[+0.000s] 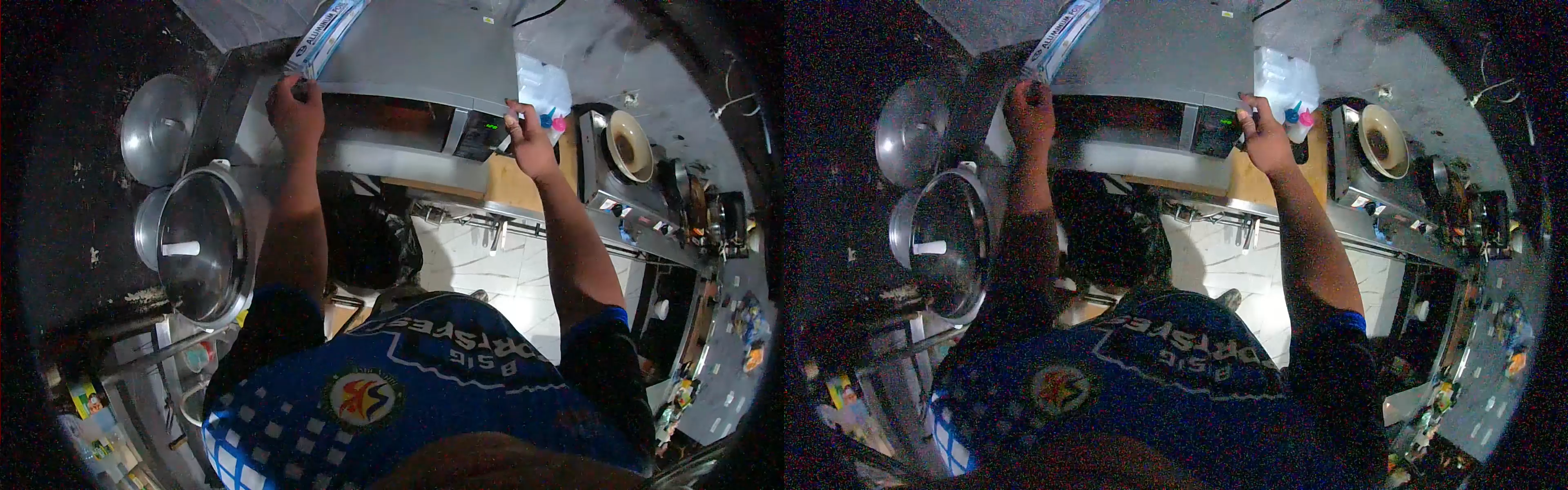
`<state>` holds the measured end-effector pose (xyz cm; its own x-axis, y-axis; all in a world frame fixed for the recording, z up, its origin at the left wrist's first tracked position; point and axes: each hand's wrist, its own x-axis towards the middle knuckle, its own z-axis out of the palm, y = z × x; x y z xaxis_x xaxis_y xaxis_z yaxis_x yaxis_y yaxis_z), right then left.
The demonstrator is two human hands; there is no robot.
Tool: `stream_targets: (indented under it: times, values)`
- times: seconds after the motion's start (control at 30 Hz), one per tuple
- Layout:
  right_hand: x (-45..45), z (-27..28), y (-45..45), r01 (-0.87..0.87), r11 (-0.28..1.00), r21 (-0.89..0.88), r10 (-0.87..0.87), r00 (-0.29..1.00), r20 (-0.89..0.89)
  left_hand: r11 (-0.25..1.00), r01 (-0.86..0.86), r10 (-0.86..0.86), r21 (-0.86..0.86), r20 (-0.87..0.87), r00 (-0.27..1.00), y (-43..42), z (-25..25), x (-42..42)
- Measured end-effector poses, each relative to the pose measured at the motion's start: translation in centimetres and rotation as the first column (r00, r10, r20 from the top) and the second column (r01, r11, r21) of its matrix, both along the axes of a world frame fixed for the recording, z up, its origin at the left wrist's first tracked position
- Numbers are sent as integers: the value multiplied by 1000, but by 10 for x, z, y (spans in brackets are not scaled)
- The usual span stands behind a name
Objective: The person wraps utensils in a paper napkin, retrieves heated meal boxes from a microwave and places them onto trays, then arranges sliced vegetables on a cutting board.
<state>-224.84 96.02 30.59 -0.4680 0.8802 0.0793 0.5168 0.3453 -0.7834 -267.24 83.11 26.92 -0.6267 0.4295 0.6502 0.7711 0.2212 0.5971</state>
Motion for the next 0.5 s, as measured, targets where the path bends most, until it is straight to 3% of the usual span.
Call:
stream_targets:
  times: [0.07,0.13,0.27,0.37,0.47,0.5]
  values:
    - [-2,3,-5,16,994,-105,-23,997,-73,999,5,-6,-51,-4,1000,4,3,-2]
    - [-2,1,-3,9,992,-125,-19,997,-78,988,121,-119,-91,19,993,2,6,4]
    - [0,-2,-1,-3,992,-130,-4,998,-55,981,195,-195,-7,-104,975,12,-14,4]
    - [1,-7,7,-1,995,-101,-4,999,-47,972,229,-232,58,35,972,1,-11,43]
    - [4,-8,5,-10,1000,24,10,1000,3,868,495,-480,37,316,818,-6,-30,113]
    - [4,-6,3,5,999,-46,-7,999,-39,818,574,-546,42,370,752,-6,-36,143]
